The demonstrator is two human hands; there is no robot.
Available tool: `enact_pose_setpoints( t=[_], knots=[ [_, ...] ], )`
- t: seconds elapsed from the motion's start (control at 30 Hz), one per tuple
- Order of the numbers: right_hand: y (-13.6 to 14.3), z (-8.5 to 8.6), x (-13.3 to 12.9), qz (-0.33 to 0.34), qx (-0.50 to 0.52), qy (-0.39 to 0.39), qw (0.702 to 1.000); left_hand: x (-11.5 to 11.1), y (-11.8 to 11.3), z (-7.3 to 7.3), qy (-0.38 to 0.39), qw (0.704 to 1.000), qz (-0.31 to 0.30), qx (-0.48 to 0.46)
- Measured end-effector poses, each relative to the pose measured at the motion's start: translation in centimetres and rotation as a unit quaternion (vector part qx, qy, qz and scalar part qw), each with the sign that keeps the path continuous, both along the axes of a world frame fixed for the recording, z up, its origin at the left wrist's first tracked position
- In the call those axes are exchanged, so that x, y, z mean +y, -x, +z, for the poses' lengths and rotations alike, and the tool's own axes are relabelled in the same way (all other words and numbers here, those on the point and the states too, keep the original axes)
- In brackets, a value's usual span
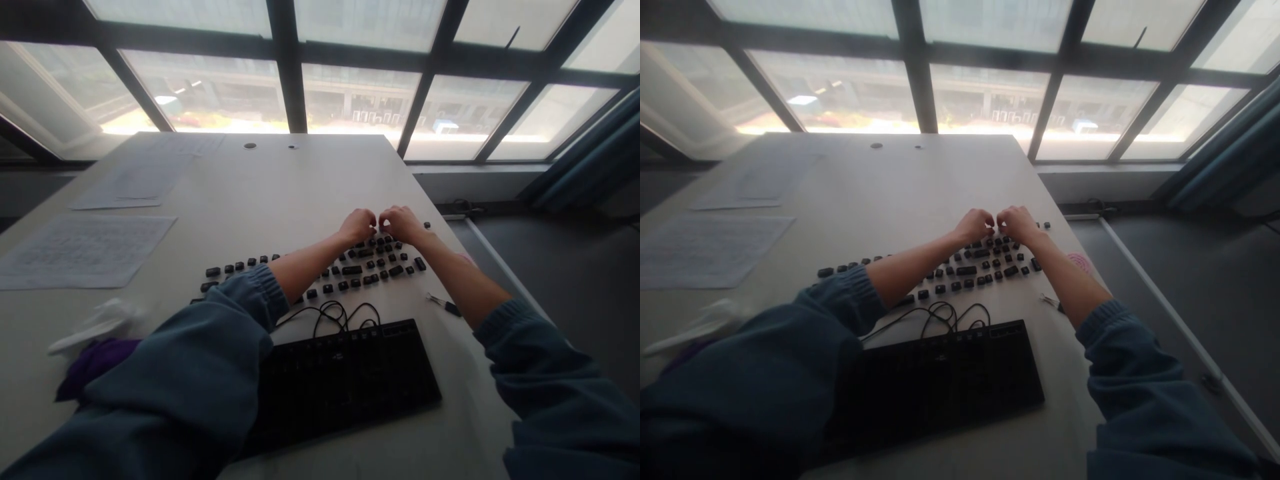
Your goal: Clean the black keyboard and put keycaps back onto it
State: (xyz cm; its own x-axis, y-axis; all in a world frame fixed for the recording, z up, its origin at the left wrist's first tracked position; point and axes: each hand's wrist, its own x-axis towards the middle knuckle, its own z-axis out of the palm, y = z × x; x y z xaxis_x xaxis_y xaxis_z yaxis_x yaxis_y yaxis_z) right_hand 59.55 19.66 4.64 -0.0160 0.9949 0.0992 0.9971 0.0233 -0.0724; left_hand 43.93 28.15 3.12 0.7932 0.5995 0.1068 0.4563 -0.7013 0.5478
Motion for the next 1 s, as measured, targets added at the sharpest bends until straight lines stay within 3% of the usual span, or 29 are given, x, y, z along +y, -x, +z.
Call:
enact_pose_setpoints(
  t=[0.13, 0.23, 0.3, 0.4, 0.5, 0.6, 0.67, 0.83, 1.0],
  knots=[
    [0.4, 0.3, 0.3, -0.008, 0.020, -0.021, 1.000, -0.3, 0.3, 0.7, -0.005, 1.000, 0.011, -0.006],
    [1.3, 1.1, -0.9, -0.020, 0.042, -0.072, 0.996, -1.2, 2.5, 2.7, -0.009, 0.999, 0.025, -0.025],
    [2.5, 1.8, -2.7, -0.016, 0.086, -0.129, 0.988, -2.7, 5.3, 4.5, -0.012, 0.999, 0.020, -0.041],
    [5.2, 2.8, -7.2, 0.031, 0.225, -0.241, 0.944, -6.6, 11.1, 7.0, 0.002, 0.998, -0.030, -0.063],
    [8.9, 3.3, -12.7, 0.076, 0.303, -0.262, 0.913, -11.9, 17.4, 8.1, 0.029, 0.996, -0.068, -0.057],
    [12.3, 2.9, -17.8, 0.136, 0.347, -0.224, 0.901, -17.0, 21.8, 7.3, 0.050, 0.993, -0.090, -0.052],
    [13.8, 2.3, -20.2, 0.155, 0.361, -0.209, 0.895, -19.5, 23.1, 6.2, 0.035, 0.993, -0.093, -0.069],
    [15.4, 0.4, -22.6, 0.211, 0.341, -0.187, 0.897, -22.5, 22.7, 3.9, -0.040, 0.995, -0.054, -0.080],
    [15.8, 0.2, -22.7, 0.253, 0.275, -0.159, 0.914, -23.4, 21.7, 2.6, -0.101, 0.992, -0.029, -0.077]
  ],
)
